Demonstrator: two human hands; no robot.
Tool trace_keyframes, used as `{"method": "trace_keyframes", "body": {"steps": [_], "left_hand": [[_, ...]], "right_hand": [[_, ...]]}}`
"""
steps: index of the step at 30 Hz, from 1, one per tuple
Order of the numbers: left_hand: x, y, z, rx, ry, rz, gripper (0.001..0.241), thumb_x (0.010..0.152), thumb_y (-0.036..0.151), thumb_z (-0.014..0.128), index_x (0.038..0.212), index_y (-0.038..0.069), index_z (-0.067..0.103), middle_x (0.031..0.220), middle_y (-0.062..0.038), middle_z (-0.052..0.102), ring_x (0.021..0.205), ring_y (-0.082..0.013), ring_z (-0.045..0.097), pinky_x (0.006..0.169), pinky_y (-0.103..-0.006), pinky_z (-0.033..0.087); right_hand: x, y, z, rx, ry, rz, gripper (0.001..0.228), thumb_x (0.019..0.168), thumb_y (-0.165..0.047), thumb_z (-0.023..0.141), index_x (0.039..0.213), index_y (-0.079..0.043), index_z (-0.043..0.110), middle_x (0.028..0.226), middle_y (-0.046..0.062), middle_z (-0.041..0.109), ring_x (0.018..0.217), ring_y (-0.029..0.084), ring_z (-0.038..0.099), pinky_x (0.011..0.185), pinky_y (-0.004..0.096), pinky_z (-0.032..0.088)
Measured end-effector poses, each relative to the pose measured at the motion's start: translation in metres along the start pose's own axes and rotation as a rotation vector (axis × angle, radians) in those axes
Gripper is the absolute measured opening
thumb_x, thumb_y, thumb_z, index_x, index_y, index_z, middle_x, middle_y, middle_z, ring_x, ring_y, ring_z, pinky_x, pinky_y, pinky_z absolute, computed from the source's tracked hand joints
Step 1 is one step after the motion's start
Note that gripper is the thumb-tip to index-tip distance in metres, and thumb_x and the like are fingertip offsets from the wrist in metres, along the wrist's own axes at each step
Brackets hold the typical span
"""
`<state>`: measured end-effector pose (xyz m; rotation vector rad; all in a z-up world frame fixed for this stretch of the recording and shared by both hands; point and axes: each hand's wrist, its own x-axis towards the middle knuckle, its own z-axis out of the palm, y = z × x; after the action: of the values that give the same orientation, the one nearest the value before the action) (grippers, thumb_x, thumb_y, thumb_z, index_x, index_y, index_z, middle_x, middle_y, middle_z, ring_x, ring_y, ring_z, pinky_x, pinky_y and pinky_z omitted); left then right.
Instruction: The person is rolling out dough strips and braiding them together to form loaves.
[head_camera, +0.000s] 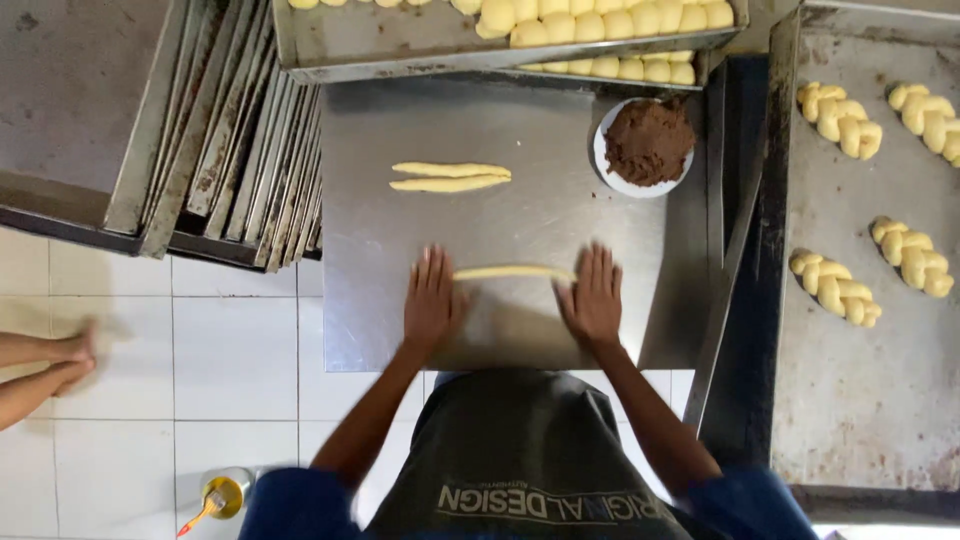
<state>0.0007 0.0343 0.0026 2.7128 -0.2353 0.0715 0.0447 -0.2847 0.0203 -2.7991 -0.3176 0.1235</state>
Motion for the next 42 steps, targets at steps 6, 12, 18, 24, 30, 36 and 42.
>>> {"method": "trace_keyframes", "body": {"steps": [6, 12, 18, 24, 30, 36, 42], "left_hand": [[-0.057, 0.010, 0.014, -0.077, -0.008, 0.007, 0.075, 0.099, 0.042, 0.055, 0.156, -0.003, 0.035, 0.164, -0.025, 0.032, 0.154, -0.0428, 0.027, 0.123, -0.0599, 0.021], [-0.007, 0.019, -0.015, -0.205, 0.241, -0.108, 0.016, 0.089, 0.018, 0.073, 0.100, 0.009, 0.068, 0.118, -0.010, 0.068, 0.116, -0.0344, 0.062, 0.098, -0.0521, 0.046], [-0.004, 0.035, -0.041, -0.934, 0.187, -0.244, 0.010, 0.094, 0.006, 0.071, 0.102, 0.001, 0.066, 0.084, -0.006, 0.071, 0.076, -0.0160, 0.066, 0.069, -0.0299, 0.055], [-0.017, 0.032, -0.023, -0.852, 0.334, -0.461, 0.014, 0.088, 0.007, 0.072, 0.101, 0.003, 0.067, 0.086, -0.007, 0.071, 0.077, -0.0169, 0.066, 0.071, -0.0318, 0.055], [-0.030, 0.037, -0.060, -0.229, 0.437, -0.304, 0.058, 0.070, 0.013, 0.078, 0.124, 0.002, 0.062, 0.121, -0.023, 0.067, 0.111, -0.0460, 0.060, 0.094, -0.0536, 0.047], [-0.045, 0.013, -0.049, -0.374, 0.444, -0.402, 0.049, 0.089, 0.012, 0.072, 0.134, 0.003, 0.058, 0.133, -0.019, 0.064, 0.124, -0.0417, 0.056, 0.106, -0.0504, 0.046], [0.015, -0.017, -0.035, -0.382, 0.511, -0.311, 0.065, 0.090, 0.019, 0.074, 0.147, 0.001, 0.047, 0.146, -0.024, 0.053, 0.135, -0.0460, 0.049, 0.116, -0.0527, 0.040]], "right_hand": [[-0.054, 0.047, 0.020, 0.000, 0.087, -0.005, 0.052, 0.106, -0.034, 0.050, 0.151, -0.008, 0.047, 0.162, 0.016, 0.037, 0.152, 0.036, 0.033, 0.128, 0.059, 0.022], [-0.010, 0.035, -0.026, 0.342, 0.015, 0.030, 0.021, 0.096, -0.022, 0.072, 0.112, -0.009, 0.070, 0.114, 0.006, 0.071, 0.108, 0.024, 0.068, 0.097, 0.044, 0.051], [0.061, 0.043, -0.008, 0.981, -0.067, 0.065, 0.018, 0.102, -0.009, 0.063, 0.110, 0.003, 0.074, 0.086, 0.005, 0.070, 0.074, 0.007, 0.060, 0.067, 0.024, 0.050], [0.167, 0.001, 0.022, 0.983, -0.097, 0.054, 0.014, 0.101, -0.009, 0.065, 0.107, 0.001, 0.073, 0.086, 0.004, 0.071, 0.072, 0.009, 0.064, 0.064, 0.026, 0.053], [0.212, -0.043, 0.020, 0.344, 0.135, -0.112, 0.015, 0.094, -0.014, 0.071, 0.106, -0.012, 0.080, 0.097, 0.013, 0.070, 0.083, 0.029, 0.070, 0.074, 0.042, 0.057], [0.242, -0.068, 0.027, 0.151, 0.185, -0.270, 0.011, 0.085, -0.020, 0.077, 0.091, -0.012, 0.079, 0.092, 0.011, 0.073, 0.087, 0.033, 0.070, 0.075, 0.044, 0.057], [0.244, -0.118, -0.038, 0.560, -0.018, -0.245, 0.013, 0.094, -0.016, 0.077, 0.099, -0.003, 0.075, 0.087, 0.008, 0.077, 0.072, 0.018, 0.071, 0.069, 0.032, 0.056]]}}
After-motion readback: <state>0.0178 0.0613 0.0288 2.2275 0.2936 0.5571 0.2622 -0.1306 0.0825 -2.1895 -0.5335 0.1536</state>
